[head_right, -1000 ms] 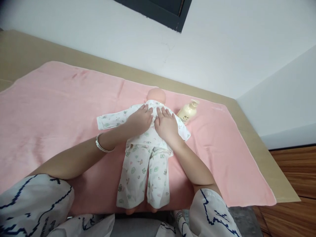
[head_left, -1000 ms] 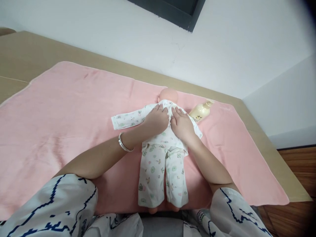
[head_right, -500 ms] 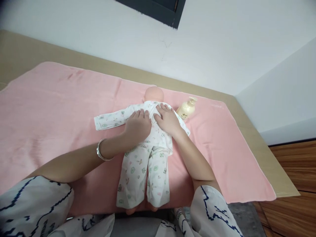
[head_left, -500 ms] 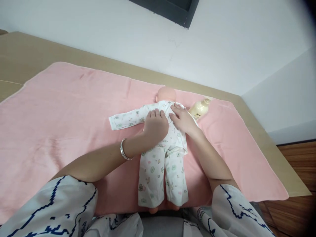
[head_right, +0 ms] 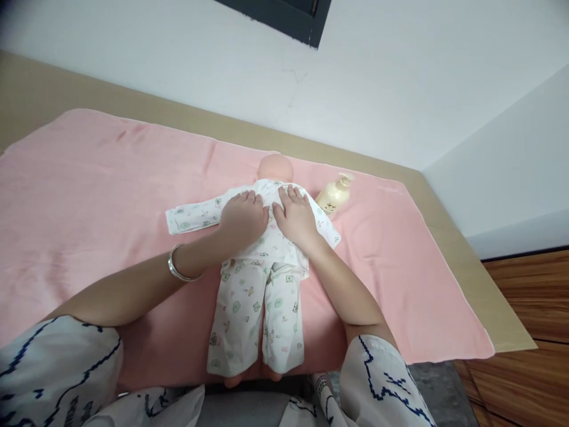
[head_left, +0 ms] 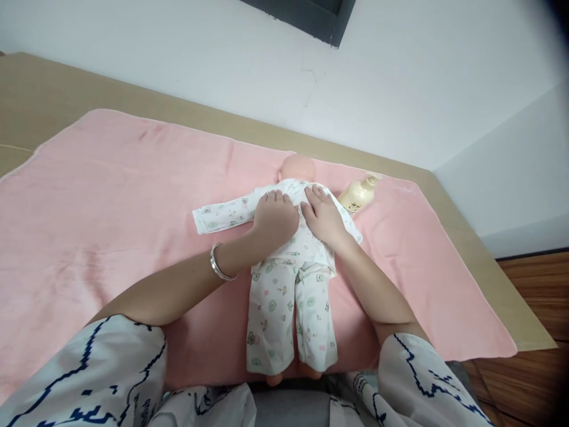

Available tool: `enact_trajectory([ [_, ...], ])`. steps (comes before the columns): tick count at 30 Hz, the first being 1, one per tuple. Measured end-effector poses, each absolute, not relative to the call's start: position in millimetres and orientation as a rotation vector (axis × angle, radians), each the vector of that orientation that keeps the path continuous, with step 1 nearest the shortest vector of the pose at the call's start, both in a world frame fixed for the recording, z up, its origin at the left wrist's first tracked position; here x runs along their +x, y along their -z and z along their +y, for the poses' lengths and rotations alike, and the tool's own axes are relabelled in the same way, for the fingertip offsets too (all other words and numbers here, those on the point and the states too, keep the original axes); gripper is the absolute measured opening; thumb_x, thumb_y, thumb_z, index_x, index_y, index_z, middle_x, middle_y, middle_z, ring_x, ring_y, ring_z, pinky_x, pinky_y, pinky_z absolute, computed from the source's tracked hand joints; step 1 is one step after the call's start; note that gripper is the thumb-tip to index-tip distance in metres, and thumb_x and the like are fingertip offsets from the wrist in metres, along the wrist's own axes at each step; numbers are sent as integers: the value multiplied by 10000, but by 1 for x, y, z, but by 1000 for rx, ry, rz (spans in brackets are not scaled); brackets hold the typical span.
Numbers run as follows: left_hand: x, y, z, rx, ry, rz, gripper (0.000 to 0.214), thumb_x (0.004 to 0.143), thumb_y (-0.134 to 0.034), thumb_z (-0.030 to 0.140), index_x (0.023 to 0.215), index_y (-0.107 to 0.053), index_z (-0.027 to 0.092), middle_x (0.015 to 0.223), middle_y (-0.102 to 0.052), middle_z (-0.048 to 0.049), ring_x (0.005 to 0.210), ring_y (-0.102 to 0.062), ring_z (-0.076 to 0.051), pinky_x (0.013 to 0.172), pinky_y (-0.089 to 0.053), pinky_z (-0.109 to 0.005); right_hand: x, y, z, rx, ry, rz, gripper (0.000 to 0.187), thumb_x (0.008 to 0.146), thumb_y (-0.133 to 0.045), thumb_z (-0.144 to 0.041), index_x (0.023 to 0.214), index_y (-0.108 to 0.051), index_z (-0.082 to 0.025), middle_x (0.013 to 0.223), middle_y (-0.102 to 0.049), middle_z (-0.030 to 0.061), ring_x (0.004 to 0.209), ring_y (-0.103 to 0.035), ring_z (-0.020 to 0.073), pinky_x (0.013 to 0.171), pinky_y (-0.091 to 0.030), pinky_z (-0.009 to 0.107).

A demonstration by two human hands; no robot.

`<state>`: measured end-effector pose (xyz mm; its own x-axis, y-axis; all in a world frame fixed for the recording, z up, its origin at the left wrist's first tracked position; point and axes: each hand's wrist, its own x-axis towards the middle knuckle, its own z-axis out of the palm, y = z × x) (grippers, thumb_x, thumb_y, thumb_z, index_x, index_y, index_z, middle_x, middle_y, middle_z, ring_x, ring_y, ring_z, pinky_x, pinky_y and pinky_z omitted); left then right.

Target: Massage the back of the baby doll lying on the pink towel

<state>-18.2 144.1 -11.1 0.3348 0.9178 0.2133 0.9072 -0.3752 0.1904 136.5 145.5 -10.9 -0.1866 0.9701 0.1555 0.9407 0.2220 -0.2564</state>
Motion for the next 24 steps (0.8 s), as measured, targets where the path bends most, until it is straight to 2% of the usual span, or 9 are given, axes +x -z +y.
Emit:
enact_trajectory([
  [2, -15, 15, 136, 2588, -470, 1696, 506, 1023, -362, 225, 1358, -564, -96, 1414, -582, -338, 1369, -554, -401, 1143, -427, -504, 140, 13, 153, -1781, -186, -2210, 609, 1044, -328, -378, 1578, -390, -91, 1678, -323, 181, 1591, -249, 337, 1284, -224, 575],
  [4, -15, 18, 136, 2625, -507, 1630, 480, 1008, -366, 197, 1350, -579, -65, 1411, -597, -310, 1382, -545, -383, 1151, -429, -499, 139, 13, 150, -1779, -168, -2202, 601, 1040, -321, -356, 1569, -400, -82, 1667, -350, 181, 1584, -272, 336, 1284, -223, 578],
  [6, -18, 20, 145, 2603, -560, 1597, 456, 1009, -362, 206, 1320, -602, -24, 1392, -622, -274, 1381, -541, -368, 1156, -428, -504, 132, 9, 139, -1782, -106, -2196, 563, 1030, -329, -319, 1516, -472, -74, 1599, -467, 190, 1537, -376, 330, 1264, -290, 549],
  [9, -23, 22, 166, 2501, -627, 1631, 455, 1023, -338, 252, 1305, -606, 16, 1401, -613, -251, 1359, -540, -381, 1150, -418, -549, 121, 0, 116, -1794, -18, -2208, 454, 1018, -347, -280, 1337, -636, -137, 1394, -674, 151, 1381, -568, 307, 1162, -444, 467],
  [12, -26, 25, 178, 2485, -648, 1605, 458, 1017, -343, 237, 1344, -587, 27, 1460, -573, -239, 1390, -510, -378, 1185, -377, -554, 116, -7, 105, -1819, 27, -2219, 424, 1026, -325, -273, 1234, -684, -186, 1302, -727, 121, 1307, -623, 300, 1080, -504, 436],
  [16, -22, 29, 162, 2538, -637, 1595, 536, 1034, -336, 251, 1471, -462, -31, 1533, -488, -292, 1458, -444, -403, 1193, -367, -578, 130, -1, 125, -1761, -65, -2198, 481, 1059, -302, -342, 1359, -630, -158, 1469, -621, 143, 1443, -512, 289, 1179, -431, 441],
  [18, -19, 30, 146, 2598, -603, 1565, 532, 1034, -340, 235, 1484, -456, -24, 1545, -473, -299, 1477, -430, -406, 1185, -383, -579, 140, 7, 142, -1707, -142, -2198, 533, 1056, -335, -385, 1459, -547, -107, 1579, -500, 176, 1526, -402, 296, 1257, -331, 470],
  [21, -15, 30, 130, 2644, -616, 1514, 502, 1027, -345, 201, 1473, -494, 25, 1545, -497, -260, 1493, -425, -383, 1192, -387, -586, 147, 16, 156, -1689, -223, -2187, 577, 1045, -343, -403, 1526, -463, -108, 1655, -387, 163, 1583, -285, 302, 1292, -240, 539],
  [24, -17, 27, 136, 2588, -695, 1533, 491, 1036, -343, 227, 1437, -533, 17, 1510, -540, -252, 1460, -470, -369, 1184, -420, -539, 140, 16, 149, -1742, -181, -2164, 581, 1049, -287, -362, 1538, -441, -88, 1640, -411, 169, 1572, -304, 333, 1280, -251, 576],
])
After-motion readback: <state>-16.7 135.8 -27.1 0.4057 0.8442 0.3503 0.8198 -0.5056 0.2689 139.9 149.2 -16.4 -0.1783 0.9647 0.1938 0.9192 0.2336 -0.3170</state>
